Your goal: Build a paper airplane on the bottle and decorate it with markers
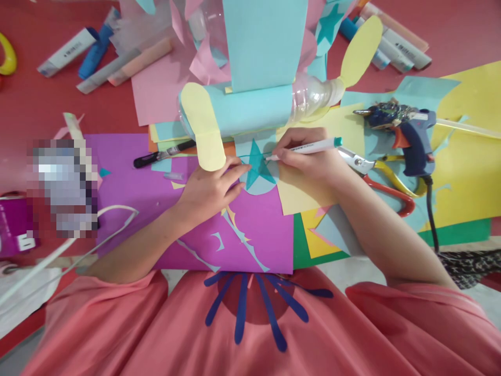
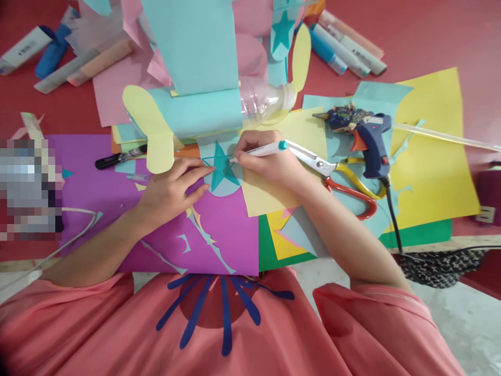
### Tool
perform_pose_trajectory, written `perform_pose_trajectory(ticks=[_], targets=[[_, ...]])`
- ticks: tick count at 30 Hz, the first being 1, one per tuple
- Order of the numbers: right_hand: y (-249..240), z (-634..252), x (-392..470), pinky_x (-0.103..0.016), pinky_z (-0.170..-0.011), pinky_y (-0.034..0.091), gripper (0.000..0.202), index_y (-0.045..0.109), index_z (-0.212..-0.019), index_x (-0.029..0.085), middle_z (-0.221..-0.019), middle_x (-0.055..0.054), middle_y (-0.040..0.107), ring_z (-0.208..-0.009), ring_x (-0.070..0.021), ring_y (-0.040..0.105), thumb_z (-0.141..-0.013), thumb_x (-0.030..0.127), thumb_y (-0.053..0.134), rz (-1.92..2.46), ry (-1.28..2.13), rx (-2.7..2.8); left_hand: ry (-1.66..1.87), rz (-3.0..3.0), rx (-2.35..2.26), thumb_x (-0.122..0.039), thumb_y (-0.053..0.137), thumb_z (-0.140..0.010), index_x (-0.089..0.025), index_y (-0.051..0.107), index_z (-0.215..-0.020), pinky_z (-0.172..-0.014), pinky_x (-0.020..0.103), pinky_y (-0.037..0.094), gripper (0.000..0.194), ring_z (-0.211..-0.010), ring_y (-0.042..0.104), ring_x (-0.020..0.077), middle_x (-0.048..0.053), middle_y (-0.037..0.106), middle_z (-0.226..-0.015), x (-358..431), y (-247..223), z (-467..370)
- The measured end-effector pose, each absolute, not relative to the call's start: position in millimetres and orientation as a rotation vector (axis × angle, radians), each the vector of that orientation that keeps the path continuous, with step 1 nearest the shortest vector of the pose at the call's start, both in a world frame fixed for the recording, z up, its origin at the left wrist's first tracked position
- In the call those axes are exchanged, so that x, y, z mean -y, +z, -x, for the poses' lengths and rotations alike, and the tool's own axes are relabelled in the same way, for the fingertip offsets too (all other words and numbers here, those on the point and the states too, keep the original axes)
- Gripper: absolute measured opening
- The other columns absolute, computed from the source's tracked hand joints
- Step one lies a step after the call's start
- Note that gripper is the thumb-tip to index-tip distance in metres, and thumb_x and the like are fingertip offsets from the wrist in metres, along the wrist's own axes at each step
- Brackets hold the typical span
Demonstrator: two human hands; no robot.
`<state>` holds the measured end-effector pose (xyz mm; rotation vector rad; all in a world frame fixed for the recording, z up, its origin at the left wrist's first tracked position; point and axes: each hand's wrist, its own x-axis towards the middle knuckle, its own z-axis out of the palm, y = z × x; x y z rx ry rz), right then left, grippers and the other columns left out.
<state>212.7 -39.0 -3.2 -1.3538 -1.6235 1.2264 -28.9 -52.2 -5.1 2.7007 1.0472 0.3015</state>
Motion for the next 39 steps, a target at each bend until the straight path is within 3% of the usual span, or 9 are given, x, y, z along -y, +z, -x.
perform_pose_trajectory(ticks=[14, 23, 39], targets=[[4.5, -214.8, 37.6, -0.026, -0.053, 0.036, 0.014, 0.060, -0.061, 0.018, -0.056, 0.003, 0.055, -0.055, -0.0093, 0.045, -0.073, 0.021, 0.066, 1.375, 1.310, 1.639, 0.304, -2.663, -1.050, -0.027, 0.045, -0.099, -0.020, 0.060, -0.122, -0.081, 0.033, 0.058, 0.028, -0.104, 0.069, 0.0236, 0.009, 0.069, -0.111, 52.3, -3.7, 28.9], [0.2, -212.7, 38.5, -0.029, -0.057, 0.046, 0.018, 0.062, -0.068, 0.020, -0.064, 0.000, 0.061, -0.059, -0.0129, 0.054, -0.080, 0.031, 0.070, 1.343, 1.258, 1.523, 0.272, -2.634, -1.062, -0.028, 0.046, -0.098, -0.023, 0.060, -0.122, -0.082, 0.033, 0.057, 0.027, -0.103, 0.068, 0.0229, 0.008, 0.068, -0.111, 51.9, -4.2, 29.2], [0.4, -213.1, 38.7, -0.029, -0.059, 0.043, 0.014, 0.060, -0.064, 0.020, -0.060, 0.001, 0.056, -0.060, -0.0131, 0.052, -0.077, 0.020, 0.065, 1.385, 1.216, 1.618, 0.330, -2.724, -1.026, -0.023, 0.048, -0.098, -0.016, 0.064, -0.120, -0.078, 0.033, 0.058, 0.028, -0.100, 0.070, 0.0238, 0.011, 0.069, -0.107, 51.8, -4.3, 28.3]])
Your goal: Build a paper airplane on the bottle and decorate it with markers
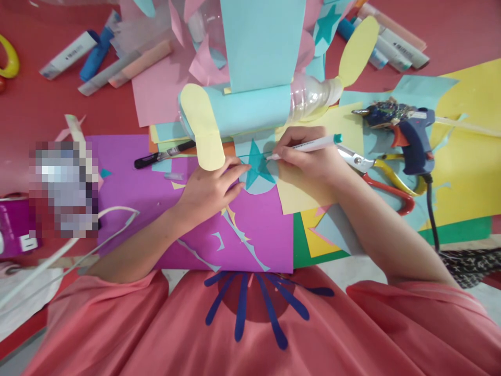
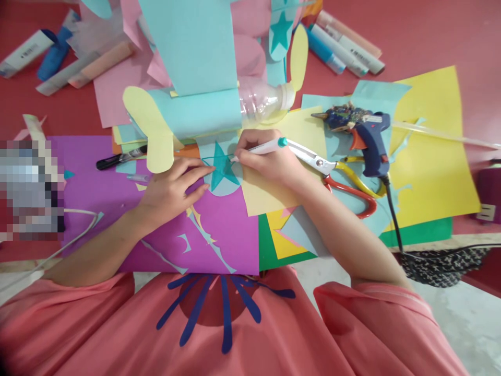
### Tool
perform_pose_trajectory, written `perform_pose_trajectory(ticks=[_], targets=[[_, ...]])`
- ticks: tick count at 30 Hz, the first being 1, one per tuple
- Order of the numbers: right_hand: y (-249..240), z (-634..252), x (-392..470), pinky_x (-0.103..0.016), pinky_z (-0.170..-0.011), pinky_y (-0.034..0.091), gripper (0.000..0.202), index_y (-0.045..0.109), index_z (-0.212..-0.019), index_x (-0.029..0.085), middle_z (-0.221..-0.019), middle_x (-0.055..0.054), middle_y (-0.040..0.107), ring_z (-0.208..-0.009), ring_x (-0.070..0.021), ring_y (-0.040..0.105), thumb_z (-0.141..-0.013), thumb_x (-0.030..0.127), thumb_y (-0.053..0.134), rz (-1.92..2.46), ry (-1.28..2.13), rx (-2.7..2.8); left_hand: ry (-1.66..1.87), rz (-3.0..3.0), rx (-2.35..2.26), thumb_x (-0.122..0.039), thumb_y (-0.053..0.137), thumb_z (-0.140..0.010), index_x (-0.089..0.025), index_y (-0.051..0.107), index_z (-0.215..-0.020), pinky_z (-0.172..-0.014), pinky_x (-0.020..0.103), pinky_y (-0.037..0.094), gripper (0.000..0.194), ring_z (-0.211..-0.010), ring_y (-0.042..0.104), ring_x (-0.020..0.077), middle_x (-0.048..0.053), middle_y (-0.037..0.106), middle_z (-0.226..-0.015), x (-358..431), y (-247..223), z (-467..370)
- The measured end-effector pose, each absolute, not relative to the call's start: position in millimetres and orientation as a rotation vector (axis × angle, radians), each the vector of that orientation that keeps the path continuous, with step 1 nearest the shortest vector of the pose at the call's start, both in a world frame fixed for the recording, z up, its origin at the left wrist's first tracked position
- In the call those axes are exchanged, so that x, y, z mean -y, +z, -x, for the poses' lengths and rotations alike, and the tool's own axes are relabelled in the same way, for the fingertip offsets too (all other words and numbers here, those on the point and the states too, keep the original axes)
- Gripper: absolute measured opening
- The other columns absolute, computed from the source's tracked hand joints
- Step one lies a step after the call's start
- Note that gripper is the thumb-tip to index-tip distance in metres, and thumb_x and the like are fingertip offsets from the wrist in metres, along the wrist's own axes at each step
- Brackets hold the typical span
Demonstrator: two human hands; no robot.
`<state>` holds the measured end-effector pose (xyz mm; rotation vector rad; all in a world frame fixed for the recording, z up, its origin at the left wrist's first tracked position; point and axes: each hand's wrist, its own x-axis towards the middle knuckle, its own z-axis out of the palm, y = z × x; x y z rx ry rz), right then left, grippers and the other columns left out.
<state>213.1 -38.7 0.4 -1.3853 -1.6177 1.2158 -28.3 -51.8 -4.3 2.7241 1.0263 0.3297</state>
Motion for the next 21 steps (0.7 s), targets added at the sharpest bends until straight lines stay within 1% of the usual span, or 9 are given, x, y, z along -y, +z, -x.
perform_pose_trajectory(ticks=[5, 9, 12, 16, 21], targets=[[0.9, -213.6, 39.1, -0.029, -0.057, 0.042, 0.015, 0.059, -0.063, 0.020, -0.058, 0.001, 0.057, -0.059, -0.0133, 0.052, -0.077, 0.024, 0.066, 1.401, 1.239, 1.623, 0.294, -2.664, -1.044, -0.024, 0.048, -0.098, -0.018, 0.062, -0.123, -0.082, 0.034, 0.058, 0.029, -0.104, 0.069, 0.0240, 0.010, 0.068, -0.109, 51.9, -4.1, 28.4], [0.8, -214.1, 39.2, -0.028, -0.057, 0.040, 0.015, 0.059, -0.061, 0.019, -0.058, 0.001, 0.056, -0.059, -0.0123, 0.050, -0.075, 0.021, 0.065, 1.415, 1.238, 1.628, 0.300, -2.661, -1.036, -0.024, 0.049, -0.098, -0.019, 0.062, -0.123, -0.082, 0.033, 0.058, 0.029, -0.103, 0.069, 0.0232, 0.010, 0.068, -0.110, 51.3, -4.0, 29.0], [2.0, -213.9, 39.5, -0.029, -0.056, 0.039, 0.018, 0.057, -0.060, 0.019, -0.059, 0.001, 0.055, -0.059, -0.0122, 0.049, -0.077, 0.020, 0.064, 1.393, 1.232, 1.608, 0.315, -2.683, -1.030, -0.023, 0.050, -0.097, -0.017, 0.063, -0.122, -0.080, 0.033, 0.058, 0.028, -0.101, 0.069, 0.0233, 0.010, 0.069, -0.109, 51.1, -4.4, 28.9], [2.6, -212.3, 41.1, -0.029, -0.055, 0.040, 0.018, 0.056, -0.065, 0.021, -0.062, 0.000, 0.057, -0.057, -0.0124, 0.049, -0.081, 0.025, 0.062, 1.381, 1.207, 1.566, 0.305, -2.679, -1.032, -0.023, 0.049, -0.097, -0.016, 0.063, -0.122, -0.080, 0.034, 0.058, 0.029, -0.100, 0.069, 0.0245, 0.011, 0.068, -0.109, 51.5, -4.4, 28.4], [-0.1, -211.5, 42.1, -0.030, -0.056, 0.042, 0.018, 0.059, -0.068, 0.021, -0.065, -0.001, 0.059, -0.058, -0.0134, 0.050, -0.082, 0.031, 0.065, 1.384, 1.193, 1.577, 0.280, -2.687, -1.044, -0.024, 0.048, -0.098, -0.018, 0.063, -0.122, -0.081, 0.033, 0.057, 0.029, -0.101, 0.069, 0.0234, 0.010, 0.068, -0.108, 51.4, -4.0, 28.9]])
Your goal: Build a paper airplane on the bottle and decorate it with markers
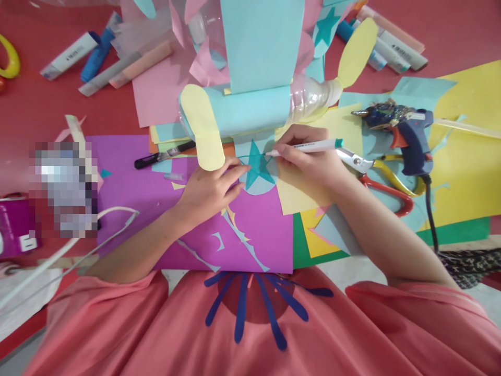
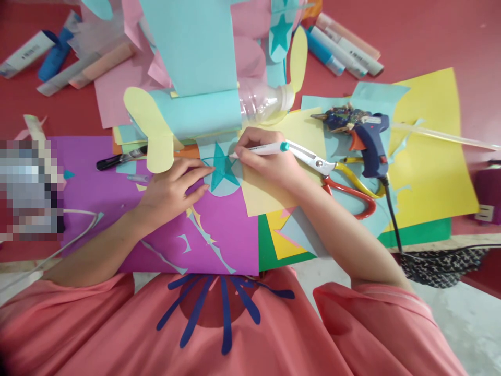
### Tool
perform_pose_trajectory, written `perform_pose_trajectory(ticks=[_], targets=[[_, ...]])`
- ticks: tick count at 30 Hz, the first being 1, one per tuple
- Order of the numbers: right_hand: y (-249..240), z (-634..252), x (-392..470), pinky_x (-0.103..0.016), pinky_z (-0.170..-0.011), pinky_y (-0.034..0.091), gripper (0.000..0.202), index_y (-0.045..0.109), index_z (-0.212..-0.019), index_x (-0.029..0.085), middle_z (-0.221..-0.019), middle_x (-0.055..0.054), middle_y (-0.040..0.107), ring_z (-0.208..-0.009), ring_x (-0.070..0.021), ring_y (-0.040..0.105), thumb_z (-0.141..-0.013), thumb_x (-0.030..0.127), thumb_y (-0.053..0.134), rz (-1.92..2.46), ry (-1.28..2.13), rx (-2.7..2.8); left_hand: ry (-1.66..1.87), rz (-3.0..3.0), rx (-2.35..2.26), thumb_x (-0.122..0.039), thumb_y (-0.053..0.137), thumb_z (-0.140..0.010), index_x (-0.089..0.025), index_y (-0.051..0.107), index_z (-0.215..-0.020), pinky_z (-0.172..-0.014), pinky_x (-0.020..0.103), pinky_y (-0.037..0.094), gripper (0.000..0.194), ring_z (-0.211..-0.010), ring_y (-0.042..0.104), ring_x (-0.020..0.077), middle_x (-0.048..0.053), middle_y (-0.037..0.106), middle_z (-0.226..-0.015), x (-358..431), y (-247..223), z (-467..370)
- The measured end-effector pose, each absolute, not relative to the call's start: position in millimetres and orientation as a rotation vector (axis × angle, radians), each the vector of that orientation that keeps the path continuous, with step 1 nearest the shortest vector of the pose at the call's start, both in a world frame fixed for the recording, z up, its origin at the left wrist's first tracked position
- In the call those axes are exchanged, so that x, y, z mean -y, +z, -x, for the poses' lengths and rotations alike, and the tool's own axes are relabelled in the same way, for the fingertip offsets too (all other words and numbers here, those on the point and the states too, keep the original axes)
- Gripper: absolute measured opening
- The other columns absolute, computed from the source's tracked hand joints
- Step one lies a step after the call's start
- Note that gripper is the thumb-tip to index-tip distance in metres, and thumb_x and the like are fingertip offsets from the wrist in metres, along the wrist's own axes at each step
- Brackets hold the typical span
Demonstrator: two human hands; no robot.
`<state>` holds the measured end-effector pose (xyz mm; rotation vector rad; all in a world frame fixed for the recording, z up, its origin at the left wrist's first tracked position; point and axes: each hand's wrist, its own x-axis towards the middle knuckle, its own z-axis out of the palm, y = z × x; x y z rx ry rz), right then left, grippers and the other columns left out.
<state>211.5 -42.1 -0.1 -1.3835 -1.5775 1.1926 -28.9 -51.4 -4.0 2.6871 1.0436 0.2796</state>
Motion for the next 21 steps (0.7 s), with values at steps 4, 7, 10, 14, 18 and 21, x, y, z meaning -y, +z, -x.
perform_pose_trajectory(ticks=[4, 7, 10, 14, 18, 21], targets=[[-0.6, -212.1, 41.2, -0.031, -0.059, 0.044, 0.020, 0.059, -0.069, 0.022, -0.065, -0.001, 0.059, -0.061, -0.0146, 0.050, -0.081, 0.035, 0.067, 1.402, 1.195, 1.600, 0.281, -2.699, -1.052, -0.024, 0.047, -0.098, -0.018, 0.062, -0.122, -0.080, 0.033, 0.057, 0.029, -0.101, 0.069, 0.0236, 0.010, 0.068, -0.108, 52.0, -3.9, 29.5], [-0.2, -212.2, 40.6, -0.031, -0.060, 0.043, 0.018, 0.059, -0.067, 0.021, -0.064, -0.001, 0.058, -0.060, -0.0141, 0.050, -0.081, 0.029, 0.066, 1.410, 1.181, 1.611, 0.304, -2.694, -1.046, -0.024, 0.048, -0.098, -0.016, 0.063, -0.122, -0.080, 0.033, 0.057, 0.029, -0.101, 0.069, 0.0241, 0.011, 0.068, -0.109, 52.6, -4.1, 29.7], [0.3, -212.1, 40.2, -0.030, -0.059, 0.041, 0.017, 0.058, -0.064, 0.021, -0.061, 0.001, 0.056, -0.059, -0.0131, 0.049, -0.080, 0.023, 0.064, 1.410, 1.169, 1.612, 0.310, -2.683, -1.042, -0.024, 0.047, -0.098, -0.016, 0.063, -0.121, -0.080, 0.034, 0.057, 0.029, -0.101, 0.069, 0.0243, 0.011, 0.068, -0.109, 52.5, -4.5, 29.6], [1.8, -212.5, 39.6, -0.029, -0.057, 0.038, 0.016, 0.057, -0.061, 0.020, -0.058, 0.002, 0.055, -0.058, -0.0120, 0.048, -0.076, 0.018, 0.062, 1.411, 1.195, 1.622, 0.295, -2.670, -1.045, -0.025, 0.047, -0.098, -0.019, 0.062, -0.122, -0.081, 0.032, 0.057, 0.029, -0.102, 0.069, 0.0231, 0.010, 0.068, -0.109, 52.0, -4.6, 29.1], [3.2, -212.8, 40.4, -0.029, -0.055, 0.036, 0.017, 0.055, -0.059, 0.020, -0.057, 0.002, 0.054, -0.056, -0.0113, 0.046, -0.074, 0.013, 0.061, 1.400, 1.195, 1.620, 0.304, -2.702, -1.036, -0.025, 0.048, -0.098, -0.018, 0.062, -0.122, -0.079, 0.031, 0.057, 0.028, -0.101, 0.069, 0.0223, 0.009, 0.068, -0.108, 51.5, -4.1, 29.3], [2.3, -212.9, 41.7, -0.028, -0.053, 0.034, 0.020, 0.052, -0.059, 0.020, -0.057, 0.002, 0.052, -0.055, -0.0109, 0.045, -0.076, 0.013, 0.060, 1.366, 1.178, 1.575, 0.300, -2.700, -1.035, -0.024, 0.049, -0.097, -0.018, 0.062, -0.122, -0.079, 0.031, 0.057, 0.028, -0.100, 0.069, 0.0220, 0.009, 0.068, -0.109, 51.3, -4.3, 29.7]])
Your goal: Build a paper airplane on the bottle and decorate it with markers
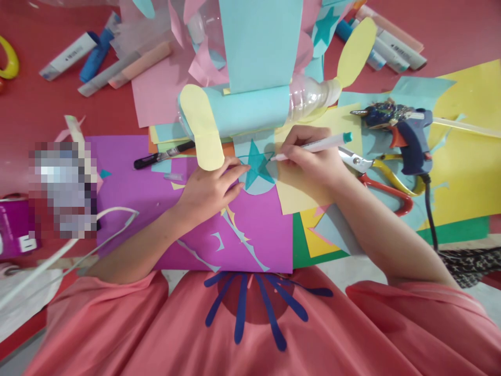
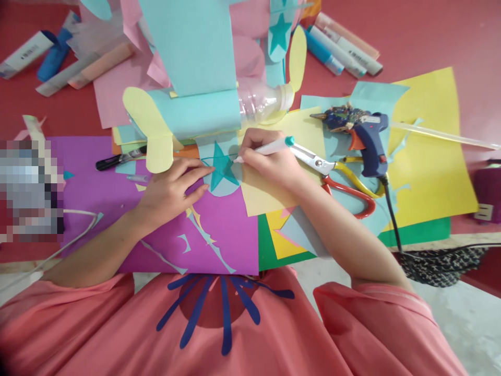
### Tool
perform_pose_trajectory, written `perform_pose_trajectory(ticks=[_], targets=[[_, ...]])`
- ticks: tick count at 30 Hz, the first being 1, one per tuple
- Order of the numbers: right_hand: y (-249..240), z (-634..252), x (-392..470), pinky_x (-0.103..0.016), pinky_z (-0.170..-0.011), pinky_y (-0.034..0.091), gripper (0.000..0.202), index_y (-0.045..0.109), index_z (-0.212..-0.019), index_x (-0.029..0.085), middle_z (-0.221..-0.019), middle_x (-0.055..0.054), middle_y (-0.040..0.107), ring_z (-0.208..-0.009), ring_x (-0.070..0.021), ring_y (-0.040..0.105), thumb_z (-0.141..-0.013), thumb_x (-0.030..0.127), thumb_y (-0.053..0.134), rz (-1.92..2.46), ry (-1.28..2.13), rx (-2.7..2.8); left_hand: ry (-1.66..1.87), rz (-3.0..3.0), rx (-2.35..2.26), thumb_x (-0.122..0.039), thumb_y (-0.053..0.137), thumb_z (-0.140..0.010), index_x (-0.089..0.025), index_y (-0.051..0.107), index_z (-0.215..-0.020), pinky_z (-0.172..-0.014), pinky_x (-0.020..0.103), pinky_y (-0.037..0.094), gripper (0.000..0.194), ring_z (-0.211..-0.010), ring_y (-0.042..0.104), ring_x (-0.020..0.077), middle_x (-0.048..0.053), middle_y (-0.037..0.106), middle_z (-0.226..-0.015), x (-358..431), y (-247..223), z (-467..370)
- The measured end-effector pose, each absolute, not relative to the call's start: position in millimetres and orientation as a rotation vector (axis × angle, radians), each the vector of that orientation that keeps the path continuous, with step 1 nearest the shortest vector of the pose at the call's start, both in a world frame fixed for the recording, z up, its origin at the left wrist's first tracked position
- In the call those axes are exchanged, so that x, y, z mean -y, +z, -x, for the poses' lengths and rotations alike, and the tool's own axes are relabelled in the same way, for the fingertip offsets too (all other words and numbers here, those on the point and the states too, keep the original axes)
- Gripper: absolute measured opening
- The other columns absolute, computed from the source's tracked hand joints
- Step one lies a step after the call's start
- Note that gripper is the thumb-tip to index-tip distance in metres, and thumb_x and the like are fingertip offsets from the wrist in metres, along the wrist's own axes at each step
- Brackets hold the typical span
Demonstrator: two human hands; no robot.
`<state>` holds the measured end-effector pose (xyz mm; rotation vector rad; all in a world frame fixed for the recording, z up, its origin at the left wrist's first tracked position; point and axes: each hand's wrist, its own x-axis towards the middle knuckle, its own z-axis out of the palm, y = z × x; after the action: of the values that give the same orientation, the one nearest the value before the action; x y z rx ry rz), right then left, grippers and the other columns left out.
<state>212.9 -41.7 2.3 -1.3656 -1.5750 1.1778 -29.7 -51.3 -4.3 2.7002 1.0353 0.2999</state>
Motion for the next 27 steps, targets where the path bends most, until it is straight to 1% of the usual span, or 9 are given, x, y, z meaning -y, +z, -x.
perform_pose_trajectory(ticks=[5, 11, 16, 22, 27], targets=[[-2.3, -211.9, 43.0, -0.028, -0.054, 0.035, 0.016, 0.055, -0.065, 0.020, -0.062, 0.000, 0.056, -0.056, -0.0115, 0.047, -0.079, 0.016, 0.060, 1.314, 1.167, 1.547, 0.339, -2.718, -1.021, -0.024, 0.049, -0.098, -0.016, 0.062, -0.121, -0.078, 0.030, 0.057, 0.028, -0.099, 0.069, 0.0220, 0.009, 0.068, -0.108, 51.2, -5.3, 29.4], [-2.4, -210.6, 42.7, -0.029, -0.056, 0.038, 0.016, 0.056, -0.066, 0.021, -0.063, 0.000, 0.057, -0.057, -0.0118, 0.047, -0.080, 0.016, 0.061, 1.341, 1.140, 1.598, 0.354, -2.740, -1.023, -0.025, 0.048, -0.098, -0.017, 0.063, -0.120, -0.077, 0.031, 0.057, 0.027, -0.098, 0.069, 0.0220, 0.009, 0.069, -0.106, 51.2, -5.9, 29.0], [-1.3, -211.7, 40.6, -0.028, -0.057, 0.037, 0.016, 0.056, -0.064, 0.020, -0.061, 0.002, 0.055, -0.057, -0.0109, 0.046, -0.078, 0.015, 0.059, 1.364, 1.134, 1.632, 0.328, -2.727, -1.024, -0.024, 0.047, -0.098, -0.016, 0.063, -0.121, -0.081, 0.031, 0.057, 0.028, -0.101, 0.069, 0.0223, 0.009, 0.068, -0.108, 51.7, -5.1, 28.8], [-0.2, -212.6, 39.3, -0.027, -0.057, 0.037, 0.016, 0.055, -0.061, 0.019, -0.058, 0.003, 0.051, -0.058, -0.0106, 0.046, -0.074, 0.009, 0.059, 1.365, 1.161, 1.624, 0.316, -2.716, -1.030, -0.024, 0.047, -0.098, -0.016, 0.063, -0.120, -0.078, 0.032, 0.057, 0.028, -0.099, 0.069, 0.0225, 0.010, 0.068, -0.107, 51.4, -4.3, 28.6], [-0.1, -211.9, 40.6, -0.028, -0.055, 0.035, 0.019, 0.053, -0.059, 0.019, -0.056, 0.003, 0.052, -0.056, -0.0099, 0.045, -0.073, 0.008, 0.058, 1.374, 1.168, 1.580, 0.327, -2.708, -1.026, -0.024, 0.048, -0.098, -0.016, 0.062, -0.121, -0.079, 0.033, 0.058, 0.028, -0.099, 0.069, 0.0233, 0.010, 0.068, -0.108, 51.2, -5.0, 29.6]])
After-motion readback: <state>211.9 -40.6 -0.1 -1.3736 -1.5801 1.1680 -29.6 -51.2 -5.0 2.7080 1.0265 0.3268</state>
